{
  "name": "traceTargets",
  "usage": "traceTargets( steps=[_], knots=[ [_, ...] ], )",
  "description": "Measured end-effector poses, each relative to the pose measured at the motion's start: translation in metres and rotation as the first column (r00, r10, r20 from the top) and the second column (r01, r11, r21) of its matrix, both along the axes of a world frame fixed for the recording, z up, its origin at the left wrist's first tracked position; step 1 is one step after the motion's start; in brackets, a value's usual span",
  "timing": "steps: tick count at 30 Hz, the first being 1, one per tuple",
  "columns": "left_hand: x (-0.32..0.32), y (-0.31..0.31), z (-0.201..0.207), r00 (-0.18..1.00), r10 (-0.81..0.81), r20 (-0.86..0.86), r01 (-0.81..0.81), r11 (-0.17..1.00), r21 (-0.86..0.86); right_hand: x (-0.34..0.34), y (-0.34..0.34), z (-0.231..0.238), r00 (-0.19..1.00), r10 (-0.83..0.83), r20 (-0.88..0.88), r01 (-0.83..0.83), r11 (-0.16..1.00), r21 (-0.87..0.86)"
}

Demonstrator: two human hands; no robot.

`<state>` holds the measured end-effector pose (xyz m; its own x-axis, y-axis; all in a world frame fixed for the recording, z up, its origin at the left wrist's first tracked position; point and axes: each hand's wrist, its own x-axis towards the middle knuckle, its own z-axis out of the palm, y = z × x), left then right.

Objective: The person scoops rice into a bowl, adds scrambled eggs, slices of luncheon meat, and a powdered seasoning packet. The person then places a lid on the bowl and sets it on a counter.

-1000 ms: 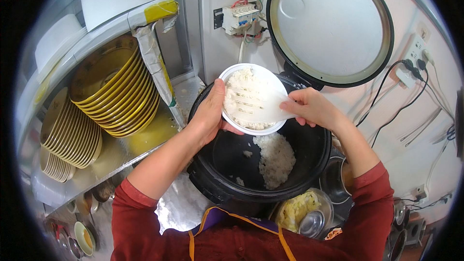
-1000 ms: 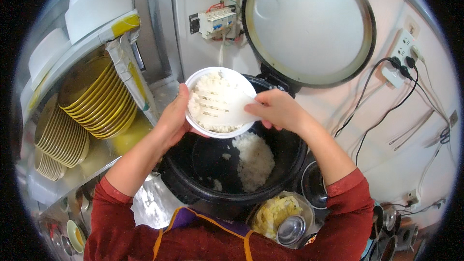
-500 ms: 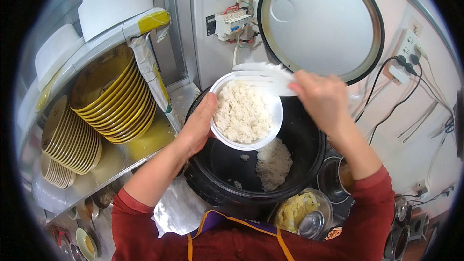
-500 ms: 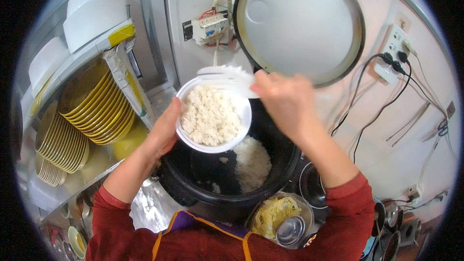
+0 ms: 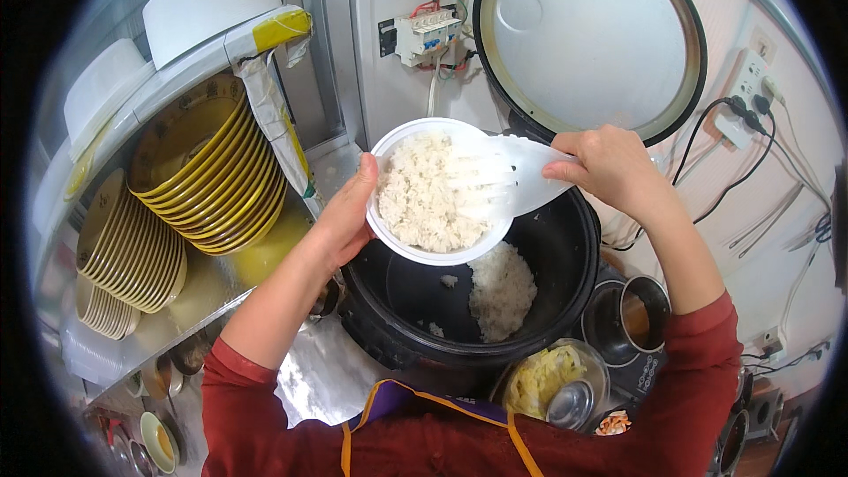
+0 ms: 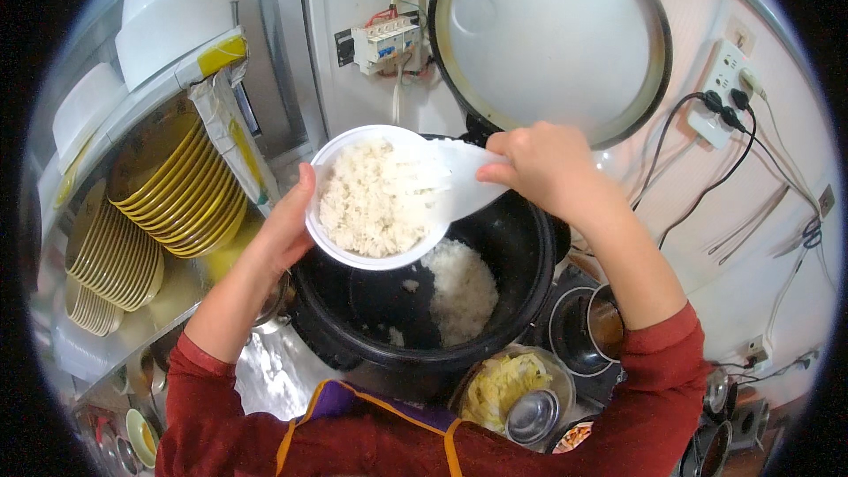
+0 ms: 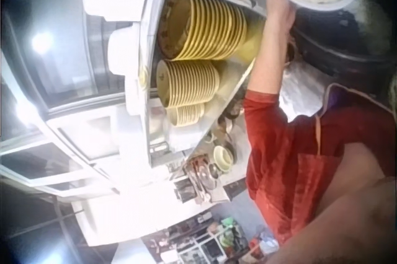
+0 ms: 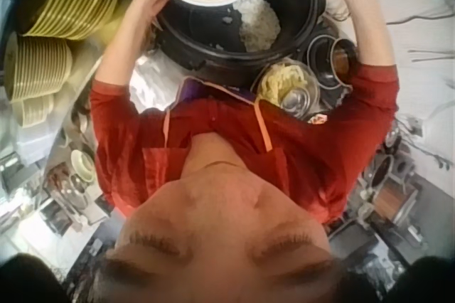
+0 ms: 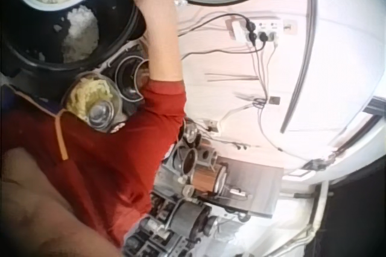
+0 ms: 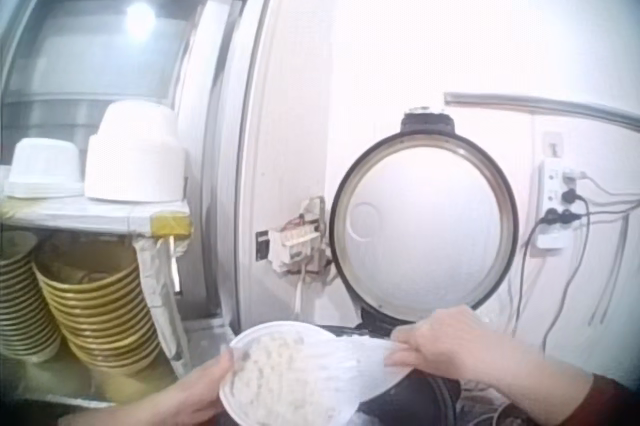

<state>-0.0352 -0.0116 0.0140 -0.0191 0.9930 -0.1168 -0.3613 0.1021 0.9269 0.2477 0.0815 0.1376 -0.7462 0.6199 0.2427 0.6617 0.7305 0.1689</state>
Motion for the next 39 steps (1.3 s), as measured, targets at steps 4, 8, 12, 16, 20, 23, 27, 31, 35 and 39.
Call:
traceTargets(
  steps=[4,8,12,16,20,23,27,31,35,39],
  knots=[
    [0.004,0.005,0.001,1.0,-0.022,-0.018,0.023,0.997,0.071,0.003,-0.001,0.015,0.989,-0.084,-0.124,0.1,0.987,0.128],
    [0.016,0.011,0.002,0.995,-0.098,-0.035,0.1,0.993,0.069,-0.012,0.006,0.009,0.98,0.194,-0.05,-0.198,0.975,-0.099],
    [0.027,0.022,0.001,0.992,-0.094,-0.088,0.104,0.988,0.116,-0.024,0.02,-0.014,0.961,0.27,-0.063,-0.275,0.957,-0.092],
    [0.013,0.032,0.003,0.979,0.004,-0.203,0.017,0.995,0.1,-0.008,0.03,-0.014,0.941,0.322,-0.102,-0.334,0.932,-0.139],
    [-0.011,0.031,0.01,0.968,0.145,-0.203,-0.139,0.989,0.039,0.025,0.02,0.005,0.953,0.303,0.021,-0.303,0.952,0.033],
    [-0.013,0.029,0.012,0.979,0.111,-0.168,-0.111,0.994,0.01,0.025,0.018,0.013,0.973,0.23,-0.006,-0.227,0.964,0.137],
    [-0.006,0.025,0.009,0.988,-0.061,-0.139,0.072,0.995,0.074,0.004,0.029,0.014,0.97,0.243,0.009,-0.231,0.91,0.344],
    [-0.006,0.012,0.0,0.985,-0.106,-0.133,0.116,0.991,0.071,-0.007,0.033,0.021,0.972,0.236,0.018,-0.211,0.828,0.52],
    [0.0,0.003,-0.002,0.992,-0.007,-0.124,0.01,1.0,0.026,-0.018,0.01,0.019,0.982,0.137,-0.132,-0.046,0.846,0.532],
    [0.016,-0.007,-0.006,0.996,0.076,0.056,-0.078,0.996,0.047,-0.035,-0.008,0.004,0.996,0.091,-0.02,-0.087,0.986,0.142]
  ],
)
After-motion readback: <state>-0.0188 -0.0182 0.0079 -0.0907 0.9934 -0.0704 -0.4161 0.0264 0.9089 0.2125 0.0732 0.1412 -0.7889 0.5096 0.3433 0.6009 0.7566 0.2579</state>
